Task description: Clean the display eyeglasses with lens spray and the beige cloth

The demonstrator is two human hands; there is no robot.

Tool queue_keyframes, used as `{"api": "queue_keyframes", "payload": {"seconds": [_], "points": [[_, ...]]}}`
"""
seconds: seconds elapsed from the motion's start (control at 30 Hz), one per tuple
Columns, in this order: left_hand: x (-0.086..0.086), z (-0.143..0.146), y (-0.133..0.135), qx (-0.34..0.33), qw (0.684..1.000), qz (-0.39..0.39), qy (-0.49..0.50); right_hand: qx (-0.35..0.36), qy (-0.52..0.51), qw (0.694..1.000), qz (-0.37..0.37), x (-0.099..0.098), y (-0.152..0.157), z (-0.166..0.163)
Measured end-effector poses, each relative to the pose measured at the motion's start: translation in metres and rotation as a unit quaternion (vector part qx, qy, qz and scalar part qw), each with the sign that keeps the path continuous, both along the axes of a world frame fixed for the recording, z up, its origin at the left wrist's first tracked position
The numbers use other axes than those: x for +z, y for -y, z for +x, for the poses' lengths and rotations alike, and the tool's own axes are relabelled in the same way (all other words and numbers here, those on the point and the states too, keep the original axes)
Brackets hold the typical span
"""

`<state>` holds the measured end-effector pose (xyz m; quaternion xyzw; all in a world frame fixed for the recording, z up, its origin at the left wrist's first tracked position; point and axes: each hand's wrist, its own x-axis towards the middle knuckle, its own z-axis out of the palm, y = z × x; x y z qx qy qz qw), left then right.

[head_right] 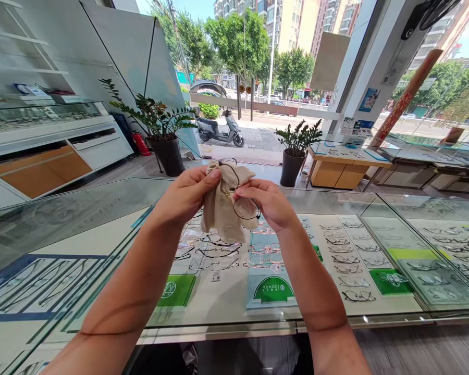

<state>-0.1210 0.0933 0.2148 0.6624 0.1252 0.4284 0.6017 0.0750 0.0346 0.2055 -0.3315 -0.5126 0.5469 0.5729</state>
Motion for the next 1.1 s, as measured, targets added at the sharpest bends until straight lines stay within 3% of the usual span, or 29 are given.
{"api": "queue_keyframes", "payload": {"seconds": [0.2, 0.5, 0.8, 1.1], "points": [[0.002, -0.005, -0.001, -0.046, 0.999, -0.003, -0.028, 0.002, 0.010, 1.000, -0.016, 0.000, 0.000, 0.001], [-0.011, 0.025, 0.012, 0.095, 0.994, -0.027, 0.055, 0.048, 0.019, 0.999, -0.015, -0.002, 0.000, -0.003], [0.002, -0.003, -0.001, -0.049, 0.999, -0.004, -0.018, 0.011, 0.009, 0.999, -0.037, 0.005, 0.005, 0.003], [0.001, 0.012, 0.011, 0.005, 1.000, 0.003, 0.010, 0.000, -0.002, 0.999, -0.039, 0.005, 0.002, 0.003]]}}
